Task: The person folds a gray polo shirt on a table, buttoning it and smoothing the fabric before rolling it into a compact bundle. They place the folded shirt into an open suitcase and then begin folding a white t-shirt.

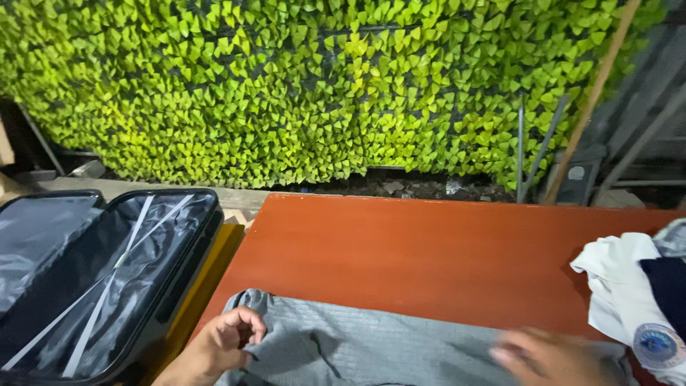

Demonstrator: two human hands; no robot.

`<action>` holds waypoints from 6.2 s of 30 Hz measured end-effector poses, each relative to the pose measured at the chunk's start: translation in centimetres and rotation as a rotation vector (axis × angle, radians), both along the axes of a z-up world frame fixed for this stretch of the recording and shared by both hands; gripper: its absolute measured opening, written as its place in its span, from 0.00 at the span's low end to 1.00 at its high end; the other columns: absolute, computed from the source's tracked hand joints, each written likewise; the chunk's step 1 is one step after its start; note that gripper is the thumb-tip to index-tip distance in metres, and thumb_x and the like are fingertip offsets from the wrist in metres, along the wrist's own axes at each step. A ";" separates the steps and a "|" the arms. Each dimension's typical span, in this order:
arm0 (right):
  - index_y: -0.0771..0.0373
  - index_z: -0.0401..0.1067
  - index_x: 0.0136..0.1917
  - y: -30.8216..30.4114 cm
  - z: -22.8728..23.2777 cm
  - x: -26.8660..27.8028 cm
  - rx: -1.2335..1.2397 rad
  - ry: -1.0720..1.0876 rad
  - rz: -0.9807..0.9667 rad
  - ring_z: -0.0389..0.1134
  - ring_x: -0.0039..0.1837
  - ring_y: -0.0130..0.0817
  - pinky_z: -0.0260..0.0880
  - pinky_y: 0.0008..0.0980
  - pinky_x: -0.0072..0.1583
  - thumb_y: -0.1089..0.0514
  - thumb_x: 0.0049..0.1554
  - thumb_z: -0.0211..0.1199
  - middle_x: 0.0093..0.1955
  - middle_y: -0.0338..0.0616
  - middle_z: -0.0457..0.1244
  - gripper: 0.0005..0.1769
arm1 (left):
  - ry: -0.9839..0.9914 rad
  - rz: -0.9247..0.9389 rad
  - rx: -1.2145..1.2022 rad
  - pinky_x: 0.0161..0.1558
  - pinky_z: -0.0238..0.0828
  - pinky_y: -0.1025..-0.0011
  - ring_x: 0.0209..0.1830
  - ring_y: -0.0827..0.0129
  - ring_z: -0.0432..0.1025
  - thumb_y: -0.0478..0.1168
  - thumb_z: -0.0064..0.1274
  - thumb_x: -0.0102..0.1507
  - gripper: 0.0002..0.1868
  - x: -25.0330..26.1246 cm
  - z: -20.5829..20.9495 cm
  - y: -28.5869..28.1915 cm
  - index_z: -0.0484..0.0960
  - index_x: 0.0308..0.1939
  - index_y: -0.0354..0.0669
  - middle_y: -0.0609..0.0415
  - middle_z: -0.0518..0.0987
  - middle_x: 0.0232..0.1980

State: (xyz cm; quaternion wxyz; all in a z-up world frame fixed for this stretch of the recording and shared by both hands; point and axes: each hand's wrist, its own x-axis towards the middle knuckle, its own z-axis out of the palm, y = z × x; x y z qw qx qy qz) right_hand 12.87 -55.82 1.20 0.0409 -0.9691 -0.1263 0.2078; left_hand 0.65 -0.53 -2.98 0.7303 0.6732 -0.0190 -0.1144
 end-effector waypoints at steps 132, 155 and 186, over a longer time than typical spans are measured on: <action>0.35 0.46 0.82 -6.1 -6.6 -5.6 -0.189 -0.354 -0.192 0.34 0.85 0.42 0.36 0.57 0.75 0.31 0.60 0.41 0.87 0.37 0.36 0.39 | -0.708 -0.625 1.028 0.73 0.29 0.40 0.81 0.41 0.41 0.59 0.46 0.67 0.36 2.2 3.1 -23.3 0.66 0.74 0.45 0.41 0.56 0.81; 0.46 0.61 0.74 5.9 -2.7 -8.1 0.437 -0.846 0.276 0.43 0.80 0.53 0.35 0.81 0.70 0.36 0.46 0.67 0.80 0.52 0.47 0.44 | -0.510 0.129 0.965 0.76 0.37 0.50 0.81 0.52 0.52 0.48 0.58 0.61 0.25 0.8 1.2 -21.0 0.79 0.62 0.48 0.49 0.70 0.74; 0.49 0.71 0.64 33.3 -5.9 -15.2 0.604 -0.422 0.659 0.64 0.67 0.46 0.63 0.54 0.62 0.40 0.53 0.61 0.65 0.46 0.62 0.27 | -0.313 0.095 0.424 0.70 0.59 0.65 0.72 0.62 0.68 0.33 0.50 0.64 0.14 -1.7 -3.9 1.0 0.85 0.52 0.41 0.50 0.82 0.61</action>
